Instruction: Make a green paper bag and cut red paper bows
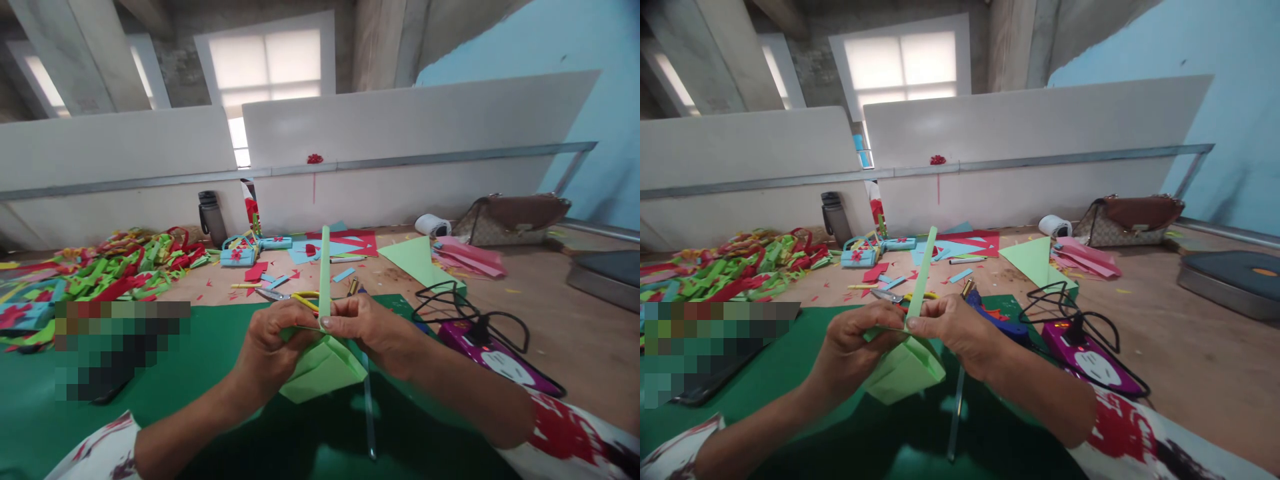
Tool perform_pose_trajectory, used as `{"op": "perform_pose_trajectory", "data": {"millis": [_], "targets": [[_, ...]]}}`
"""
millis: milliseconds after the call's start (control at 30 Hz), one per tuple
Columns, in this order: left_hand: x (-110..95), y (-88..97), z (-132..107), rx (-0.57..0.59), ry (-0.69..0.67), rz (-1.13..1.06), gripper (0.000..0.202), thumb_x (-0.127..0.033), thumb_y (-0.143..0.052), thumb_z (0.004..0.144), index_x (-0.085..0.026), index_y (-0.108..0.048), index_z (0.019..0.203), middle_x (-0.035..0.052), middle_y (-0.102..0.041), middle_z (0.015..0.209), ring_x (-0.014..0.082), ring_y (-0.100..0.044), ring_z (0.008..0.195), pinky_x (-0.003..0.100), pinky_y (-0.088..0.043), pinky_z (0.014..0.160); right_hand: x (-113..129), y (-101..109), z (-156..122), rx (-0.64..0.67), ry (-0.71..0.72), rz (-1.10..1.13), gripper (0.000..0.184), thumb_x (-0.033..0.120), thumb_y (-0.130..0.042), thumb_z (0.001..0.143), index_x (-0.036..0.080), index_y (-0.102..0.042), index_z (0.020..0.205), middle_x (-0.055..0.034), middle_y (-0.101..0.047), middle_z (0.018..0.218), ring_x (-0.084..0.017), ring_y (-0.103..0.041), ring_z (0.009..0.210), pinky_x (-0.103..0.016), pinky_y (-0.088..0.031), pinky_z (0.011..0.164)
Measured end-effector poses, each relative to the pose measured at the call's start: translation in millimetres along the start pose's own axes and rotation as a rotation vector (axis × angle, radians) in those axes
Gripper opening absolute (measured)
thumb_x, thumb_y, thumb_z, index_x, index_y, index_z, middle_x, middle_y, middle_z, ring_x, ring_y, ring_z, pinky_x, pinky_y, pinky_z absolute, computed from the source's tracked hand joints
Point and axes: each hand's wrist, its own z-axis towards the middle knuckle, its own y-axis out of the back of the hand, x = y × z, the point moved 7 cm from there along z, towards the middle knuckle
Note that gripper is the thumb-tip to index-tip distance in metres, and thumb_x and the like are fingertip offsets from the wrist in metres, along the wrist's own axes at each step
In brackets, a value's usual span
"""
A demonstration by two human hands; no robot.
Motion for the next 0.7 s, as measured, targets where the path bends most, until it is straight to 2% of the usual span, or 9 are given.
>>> {"op": "perform_pose_trajectory", "data": {"millis": [67,200,300,367,467,600,700], "targets": [[0,1.3,-1,-0.014,-0.003,0.021,0.009,-0.010,-0.063,0.072,-0.016,-0.066,0.066,0.0019,-0.065,0.067,0.0122,-0.060,0.063,0.021,-0.048,0.061,-2,1,3,0.001,0.013,-0.012,0.027,0.029,-0.078,0.053,0.014,-0.057,0.061,0.0040,-0.054,0.056,-0.010,-0.051,0.057,-0.025,-0.040,0.059],[2,4.9,-1,-0.057,0.035,0.069,0.009,-0.009,-0.064,0.068,-0.017,-0.065,0.063,0.0015,-0.066,0.066,0.0133,-0.061,0.062,0.023,-0.048,0.061,0,11,7,-0.133,0.108,-0.134,0.033,0.027,-0.080,0.052,0.016,-0.051,0.064,0.0076,-0.050,0.052,-0.006,-0.043,0.049,-0.020,-0.033,0.049],[2,5.7,-1,-0.072,0.046,0.077,0.011,-0.007,-0.063,0.067,-0.017,-0.064,0.063,0.0009,-0.066,0.065,0.0126,-0.060,0.061,0.022,-0.047,0.060,9,15,6,-0.198,0.211,-0.291,0.029,0.027,-0.076,0.057,0.017,-0.049,0.061,0.0069,-0.048,0.053,-0.007,-0.042,0.050,-0.020,-0.031,0.046],[3,5.3,-1,-0.073,0.049,0.081,0.011,-0.007,-0.062,0.067,-0.017,-0.064,0.062,0.0002,-0.065,0.064,0.0118,-0.059,0.060,0.021,-0.047,0.059,17,15,2,-0.241,0.263,-0.433,0.021,0.024,-0.072,0.061,0.016,-0.053,0.059,0.0058,-0.049,0.053,-0.008,-0.042,0.049,-0.021,-0.031,0.046],[5,6.1,-1,-0.087,0.049,0.086,0.012,-0.007,-0.062,0.068,-0.017,-0.062,0.061,-0.0005,-0.064,0.062,0.0113,-0.058,0.059,0.021,-0.046,0.057,32,10,-7,-0.282,0.408,-0.660,0.011,0.021,-0.066,0.068,0.016,-0.062,0.059,0.0029,-0.056,0.056,-0.011,-0.048,0.054,-0.024,-0.036,0.052],[9,8.7,-1,-0.115,0.059,0.100,0.010,-0.009,-0.062,0.068,-0.016,-0.061,0.062,-0.0004,-0.063,0.060,0.0115,-0.057,0.058,0.021,-0.045,0.056,43,-6,-17,-0.196,0.648,-0.860,0.012,0.017,-0.060,0.077,0.019,-0.068,0.069,-0.0014,-0.067,0.069,-0.016,-0.059,0.067,-0.030,-0.042,0.067],[10,9.4,0,-0.125,0.059,0.109,0.009,-0.011,-0.063,0.069,-0.016,-0.061,0.063,0.0004,-0.063,0.062,0.0118,-0.057,0.059,0.022,-0.045,0.057,41,-11,-20,-0.165,0.763,-0.981,0.008,0.015,-0.062,0.076,0.018,-0.068,0.074,-0.0045,-0.070,0.075,-0.019,-0.062,0.073,-0.037,-0.040,0.078]]}}
